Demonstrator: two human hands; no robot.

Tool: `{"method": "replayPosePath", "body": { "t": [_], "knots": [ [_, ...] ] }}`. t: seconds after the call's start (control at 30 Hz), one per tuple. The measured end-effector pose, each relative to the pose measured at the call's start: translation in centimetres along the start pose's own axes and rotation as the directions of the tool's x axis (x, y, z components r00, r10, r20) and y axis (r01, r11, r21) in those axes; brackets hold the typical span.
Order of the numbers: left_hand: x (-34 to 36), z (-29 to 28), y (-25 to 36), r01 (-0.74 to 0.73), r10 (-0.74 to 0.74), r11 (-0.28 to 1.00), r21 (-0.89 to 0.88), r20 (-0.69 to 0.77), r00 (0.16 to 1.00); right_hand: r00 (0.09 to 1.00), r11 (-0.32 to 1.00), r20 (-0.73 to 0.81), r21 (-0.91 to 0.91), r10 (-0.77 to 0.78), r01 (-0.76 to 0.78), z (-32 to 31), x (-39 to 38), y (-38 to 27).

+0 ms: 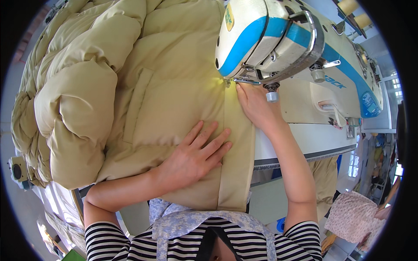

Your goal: The person sews a beige puffer jacket using a sewing machine. They guide the jacket under the needle, adjust the fabric, and sew along seams and edges. The person repeatedly repositions the jacket to continue stitching different sections.

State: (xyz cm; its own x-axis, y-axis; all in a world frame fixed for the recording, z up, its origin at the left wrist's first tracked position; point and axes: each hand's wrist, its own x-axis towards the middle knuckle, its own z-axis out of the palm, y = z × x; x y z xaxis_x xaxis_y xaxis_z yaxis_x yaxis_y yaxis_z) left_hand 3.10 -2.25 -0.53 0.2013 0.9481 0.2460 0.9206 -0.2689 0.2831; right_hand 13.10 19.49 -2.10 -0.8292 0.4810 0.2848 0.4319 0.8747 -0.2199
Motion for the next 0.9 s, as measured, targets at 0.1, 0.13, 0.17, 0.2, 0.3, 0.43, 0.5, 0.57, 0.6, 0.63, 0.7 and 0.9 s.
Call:
{"method": "replayPosePath", "body": {
  "t": [0.1, 0.13, 0.17, 0.2, 0.3, 0.43, 0.5, 0.57, 0.6, 0.63, 0.7, 0.9],
  "knots": [
    [0.1, -0.2, 0.0, 0.001, -0.001, 1.000, -0.007, 0.021, 1.000, 1.000, 1.000, 0.016, 0.009, 0.013, -0.013, 0.0, 0.0, 0.1],
    [0.1, -0.3, 0.0, 0.000, 0.000, 1.000, -0.005, 0.023, 1.000, 1.000, 1.000, 0.015, 0.012, 0.011, -0.011, 0.0, -0.1, 0.3],
    [0.2, -0.4, 0.0, -0.001, 0.001, 1.000, -0.003, 0.026, 1.000, 1.000, 1.000, 0.009, 0.018, 0.007, -0.007, 0.2, -0.1, 0.4],
    [0.3, -0.4, 0.0, 0.000, 0.000, 1.000, -0.010, 0.026, 1.000, 1.000, 1.000, 0.004, 0.025, 0.002, -0.002, 0.3, -0.2, 0.6],
    [0.4, -0.6, -0.3, -0.012, 0.012, 1.000, 0.009, 0.040, 0.999, 0.999, 0.998, -0.049, 0.069, -0.010, 0.013, 0.9, 0.1, 1.0],
    [0.7, -0.7, -1.1, -0.021, 0.021, 1.000, 0.004, 0.031, 0.999, 0.982, 0.996, -0.177, 0.044, -0.069, 0.078, 1.1, 1.1, 0.9],
    [0.8, -0.8, -1.4, -0.026, 0.026, 1.000, 0.009, 0.017, 1.000, 0.989, 0.994, -0.144, 0.103, -0.024, 0.039, 0.9, 1.6, 0.9],
    [1.0, -0.9, -1.8, -0.029, 0.028, 0.999, 0.030, 0.022, 0.999, 0.999, 0.992, -0.028, 0.125, 0.035, -0.031, 0.7, 1.9, 1.0],
    [1.1, -0.9, -1.9, -0.029, 0.028, 0.999, 0.038, 0.022, 0.999, 0.995, 0.990, 0.070, 0.115, 0.072, -0.080, 0.7, 2.0, 1.1],
    [1.1, -0.9, -2.0, -0.025, 0.024, 0.999, 0.032, 0.015, 1.000, 0.987, 0.989, 0.130, 0.106, 0.091, -0.105, 0.8, 2.1, 1.3],
    [1.2, -1.0, -2.3, -0.016, 0.016, 1.000, 0.020, 0.003, 1.000, 0.986, 0.989, 0.138, 0.104, 0.092, -0.107, 1.3, 2.2, 1.7],
    [1.7, -0.7, -3.2, -0.023, 0.023, 0.999, 0.039, -0.020, 1.000, 0.992, 0.992, 0.102, 0.095, 0.078, -0.087, 3.6, 2.4, 3.7]
  ]
}}
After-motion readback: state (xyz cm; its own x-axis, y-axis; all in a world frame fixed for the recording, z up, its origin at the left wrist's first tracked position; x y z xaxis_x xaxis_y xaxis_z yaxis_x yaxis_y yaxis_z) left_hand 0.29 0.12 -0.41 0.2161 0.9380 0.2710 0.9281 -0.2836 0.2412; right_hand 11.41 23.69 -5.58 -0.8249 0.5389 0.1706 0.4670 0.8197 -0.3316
